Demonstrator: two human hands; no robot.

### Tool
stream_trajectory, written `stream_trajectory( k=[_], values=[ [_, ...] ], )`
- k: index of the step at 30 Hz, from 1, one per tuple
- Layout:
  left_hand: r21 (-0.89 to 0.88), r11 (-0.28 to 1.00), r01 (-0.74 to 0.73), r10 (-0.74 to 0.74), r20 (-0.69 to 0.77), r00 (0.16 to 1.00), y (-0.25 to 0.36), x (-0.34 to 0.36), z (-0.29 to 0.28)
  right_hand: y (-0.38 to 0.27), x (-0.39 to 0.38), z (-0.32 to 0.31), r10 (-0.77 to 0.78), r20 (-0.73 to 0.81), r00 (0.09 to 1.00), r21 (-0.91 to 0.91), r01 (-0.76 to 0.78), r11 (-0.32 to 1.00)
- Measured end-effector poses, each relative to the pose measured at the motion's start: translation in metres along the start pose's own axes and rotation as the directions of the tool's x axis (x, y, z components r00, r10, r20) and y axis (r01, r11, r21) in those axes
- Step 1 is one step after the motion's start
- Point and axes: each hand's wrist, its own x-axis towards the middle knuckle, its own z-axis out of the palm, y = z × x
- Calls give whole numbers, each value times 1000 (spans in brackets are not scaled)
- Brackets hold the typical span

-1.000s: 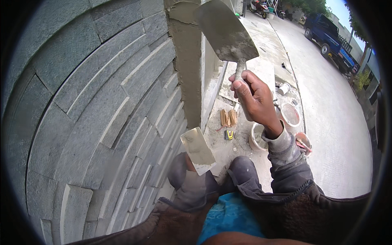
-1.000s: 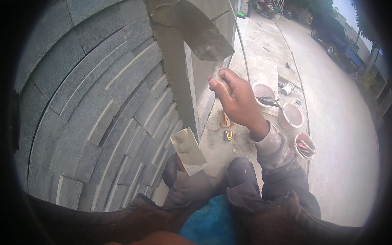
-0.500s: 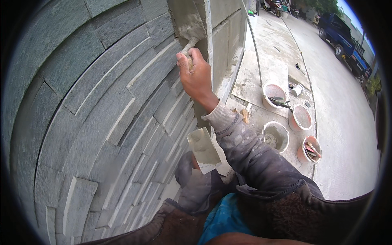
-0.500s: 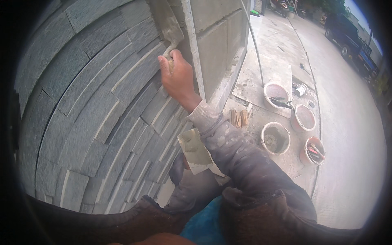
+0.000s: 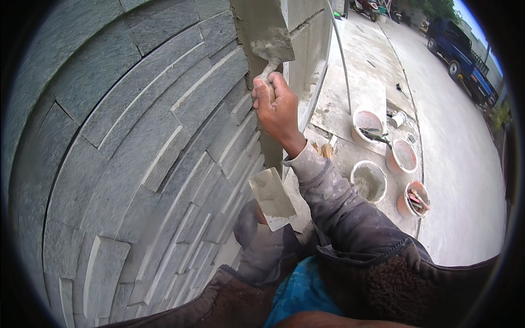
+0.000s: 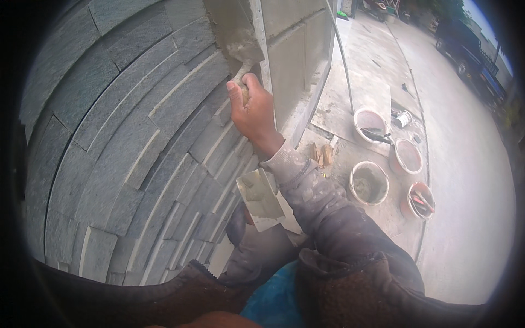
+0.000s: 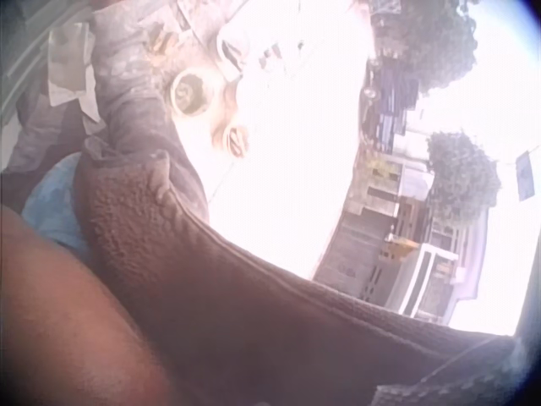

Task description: The person scoops mortar from a bucket with a trowel and applies it to the vertical joints of a curved stone wall. They repeatedly smooth the mortar into the gaps between stones using the trowel edge.

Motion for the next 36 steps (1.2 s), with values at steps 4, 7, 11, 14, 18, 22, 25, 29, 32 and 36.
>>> stream_trajectory(
  k=[4,7,11,14,18,22,25,29,32,36],
  values=[
    [-21,999,-31,31,10,999,0,0,-4,2,10,5,10,33,999,-24,-10,1000],
    [25,999,-41,43,-50,998,6,-7,-13,1,19,10,-60,11,998,-84,60,995],
    [85,996,31,-38,83,996,4,-1,-9,-18,26,11,-33,-80,996,-63,28,998],
    [75,997,1,-14,173,985,-1,5,11,-24,10,8,32,-185,982,2,-32,999],
    [21,997,-73,71,84,994,-5,8,16,-11,-6,11,-104,-81,991,-91,97,991],
    [24,993,-115,113,84,990,-5,7,9,-6,-5,25,-123,-43,991,-103,118,988],
    [-6,987,-158,157,83,984,-3,7,4,-5,-2,31,-127,-55,990,-171,117,978],
    [152,975,-161,124,229,965,-6,13,19,-6,2,28,-95,-86,992,-220,74,973],
    [174,969,-173,119,282,952,-8,18,31,-7,-2,25,-111,-135,985,-276,70,958],
    [97,980,-175,155,187,970,-15,20,47,-9,-16,8,-72,-188,980,-310,10,951]
  ],
)
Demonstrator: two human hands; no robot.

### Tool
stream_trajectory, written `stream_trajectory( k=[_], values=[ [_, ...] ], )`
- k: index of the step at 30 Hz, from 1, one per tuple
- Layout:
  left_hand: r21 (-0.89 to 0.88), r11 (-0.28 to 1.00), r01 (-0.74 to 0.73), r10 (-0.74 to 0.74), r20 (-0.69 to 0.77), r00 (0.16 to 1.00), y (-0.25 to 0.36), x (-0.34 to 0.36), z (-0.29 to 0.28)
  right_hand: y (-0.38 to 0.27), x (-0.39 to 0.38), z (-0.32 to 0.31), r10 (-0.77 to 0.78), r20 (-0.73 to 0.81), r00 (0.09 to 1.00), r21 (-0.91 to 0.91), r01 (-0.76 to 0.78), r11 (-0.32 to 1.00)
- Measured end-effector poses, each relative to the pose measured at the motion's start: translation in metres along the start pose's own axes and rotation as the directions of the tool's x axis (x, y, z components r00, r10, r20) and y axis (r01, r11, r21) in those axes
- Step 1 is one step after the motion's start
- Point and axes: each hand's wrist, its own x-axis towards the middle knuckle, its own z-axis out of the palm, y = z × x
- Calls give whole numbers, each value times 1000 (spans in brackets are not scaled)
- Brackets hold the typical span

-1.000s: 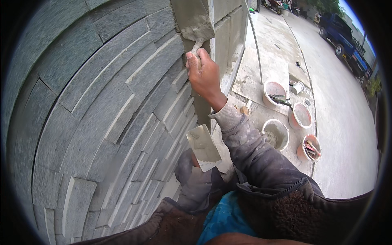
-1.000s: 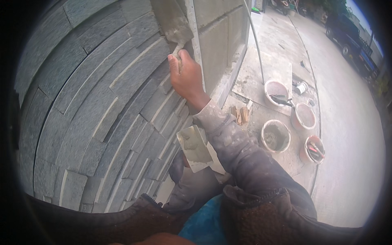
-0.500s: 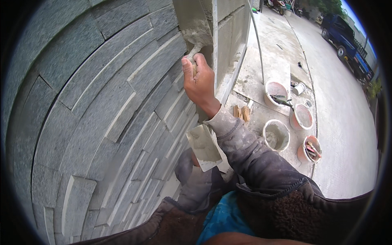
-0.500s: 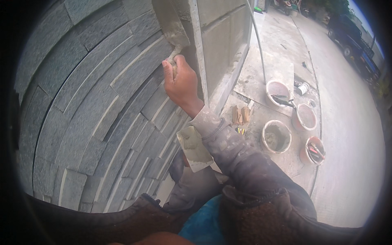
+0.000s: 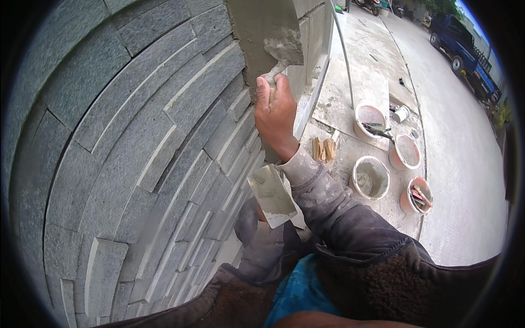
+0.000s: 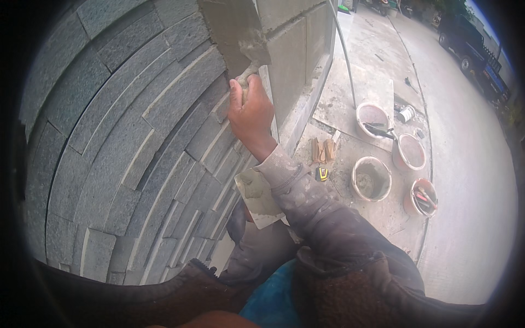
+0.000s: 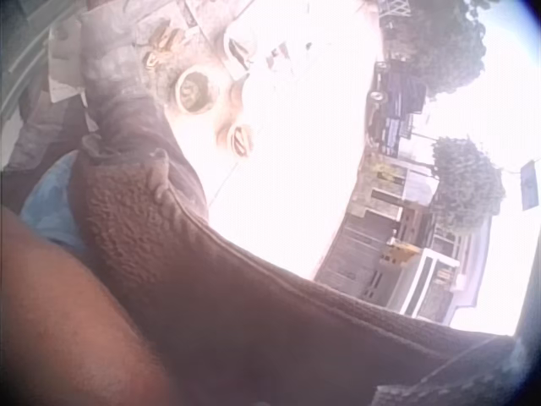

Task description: The person scoops mortar from a bucket with a trowel and applies it to the vertical joints of a curved stone wall. They repeatedly smooth the mortar into the gaps between stones using the trowel edge.

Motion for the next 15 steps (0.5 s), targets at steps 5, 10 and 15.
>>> stream_trajectory(
  k=[5,10,15],
  values=[
    [-112,993,43,-52,-78,996,-3,0,10,-4,-7,-10,-11,7,1000,133,10,991],
    [-69,997,-26,14,-163,986,7,-14,-19,7,-12,20,-46,117,992,79,37,996],
    [-58,998,-17,10,-118,993,6,-16,-32,17,-11,22,-71,65,995,-42,74,996]
  ],
)
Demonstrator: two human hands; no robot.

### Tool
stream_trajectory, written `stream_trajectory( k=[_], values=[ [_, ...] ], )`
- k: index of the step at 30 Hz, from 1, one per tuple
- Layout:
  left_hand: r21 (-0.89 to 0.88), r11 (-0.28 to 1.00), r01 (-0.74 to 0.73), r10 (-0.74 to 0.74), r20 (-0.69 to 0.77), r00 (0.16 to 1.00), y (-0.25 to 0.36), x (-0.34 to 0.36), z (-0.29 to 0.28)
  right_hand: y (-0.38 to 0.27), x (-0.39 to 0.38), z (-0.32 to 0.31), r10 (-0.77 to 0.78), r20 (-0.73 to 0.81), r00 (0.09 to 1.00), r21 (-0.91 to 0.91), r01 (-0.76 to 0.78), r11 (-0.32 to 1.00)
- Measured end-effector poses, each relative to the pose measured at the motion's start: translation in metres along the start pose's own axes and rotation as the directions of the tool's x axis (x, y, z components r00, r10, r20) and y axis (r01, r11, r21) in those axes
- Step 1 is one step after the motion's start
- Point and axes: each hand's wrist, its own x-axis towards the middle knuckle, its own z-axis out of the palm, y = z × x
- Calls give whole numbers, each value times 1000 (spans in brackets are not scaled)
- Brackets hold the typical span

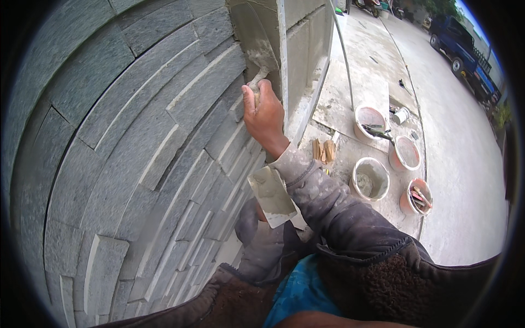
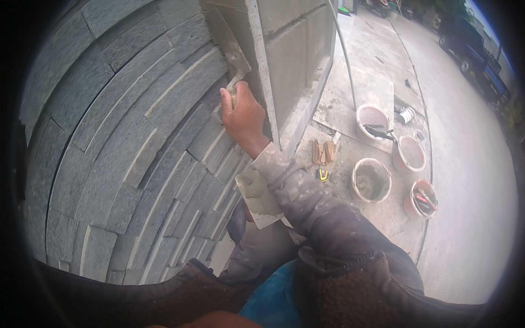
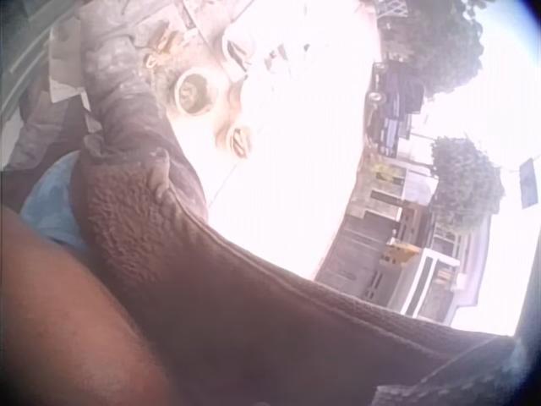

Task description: The person scoops mortar from a bucket with a trowel and applies it to the vertical joints of a curved stone wall. They repeatedly smooth the mortar into the gaps between stones using the trowel edge.

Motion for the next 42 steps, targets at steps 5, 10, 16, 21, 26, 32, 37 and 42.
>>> stream_trajectory(
  k=[5,10,16,21,26,32,37,42],
  values=[
    [-29,1000,-6,6,-11,1000,1,2,-6,-5,-16,-16,108,-77,991,21,-106,994],
    [-9,1000,9,-10,-26,1000,9,-16,-14,-11,-10,-24,61,-53,997,184,-51,982],
    [71,994,81,-86,83,993,9,-9,-8,-22,30,-1,-27,8,1000,84,26,996],
    [28,996,82,-85,119,989,1,5,14,-32,29,-12,54,-3,999,-2,-54,999],
    [27,999,18,-16,-75,997,14,-19,-7,-32,20,-35,109,-159,981,128,-89,988],
    [60,996,66,-62,-75,995,16,-34,-10,-43,60,-22,-63,-21,998,198,66,978],
    [66,994,91,-88,-44,995,12,-16,-5,-43,78,-11,-62,29,998,206,55,977],
    [72,993,94,-91,-48,995,11,-16,-5,-41,96,-11,-44,-12,999,190,45,981]
  ],
)
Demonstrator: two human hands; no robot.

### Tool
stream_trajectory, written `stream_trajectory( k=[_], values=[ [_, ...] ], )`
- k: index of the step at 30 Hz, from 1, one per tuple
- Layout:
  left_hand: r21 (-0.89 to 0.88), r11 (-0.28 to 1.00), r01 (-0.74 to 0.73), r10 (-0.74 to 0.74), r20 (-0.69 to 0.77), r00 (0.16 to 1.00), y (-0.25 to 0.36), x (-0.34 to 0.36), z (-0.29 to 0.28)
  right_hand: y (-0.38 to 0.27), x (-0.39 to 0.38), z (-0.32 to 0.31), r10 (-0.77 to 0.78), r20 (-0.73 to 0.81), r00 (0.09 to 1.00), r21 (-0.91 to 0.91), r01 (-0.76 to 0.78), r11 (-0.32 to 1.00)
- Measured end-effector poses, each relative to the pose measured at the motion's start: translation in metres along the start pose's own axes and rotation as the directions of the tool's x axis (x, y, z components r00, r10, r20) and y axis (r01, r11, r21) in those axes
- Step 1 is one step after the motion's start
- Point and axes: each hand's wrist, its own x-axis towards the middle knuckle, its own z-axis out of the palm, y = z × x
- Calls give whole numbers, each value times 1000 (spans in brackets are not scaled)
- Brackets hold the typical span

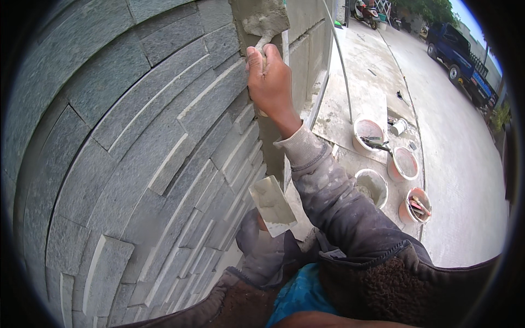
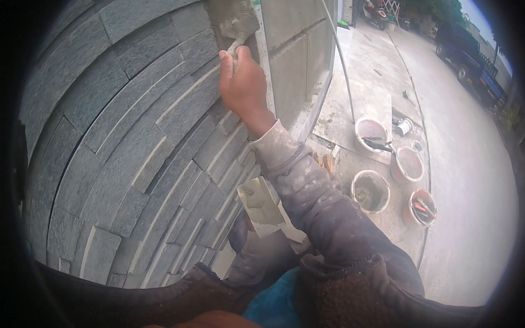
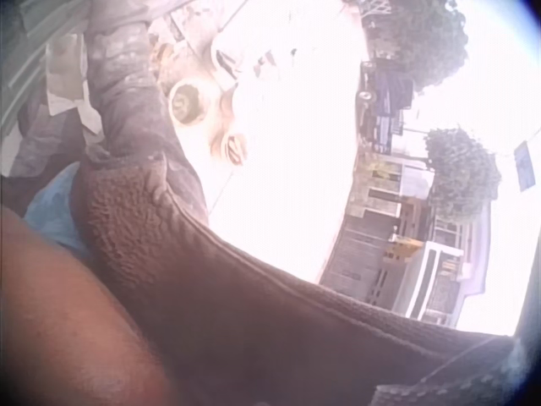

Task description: The person scoops mortar from a bucket with a trowel and applies it to the vertical joints of a curved stone wall. They repeatedly smooth the mortar into the gaps between stones using the trowel edge.

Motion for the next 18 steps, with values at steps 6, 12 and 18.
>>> stream_trajectory(
  k=[6,12,18],
  values=[
    [6,1000,-7,7,2,1000,0,5,-3,-13,-23,-20,87,-72,994,44,-84,995],
    [10,1000,-2,2,13,1000,0,10,-2,1,-41,-3,59,70,996,-32,-56,998],
    [17,1000,5,-5,19,1000,-1,14,-1,1,-39,13,139,73,988,-73,-134,988]
  ],
)
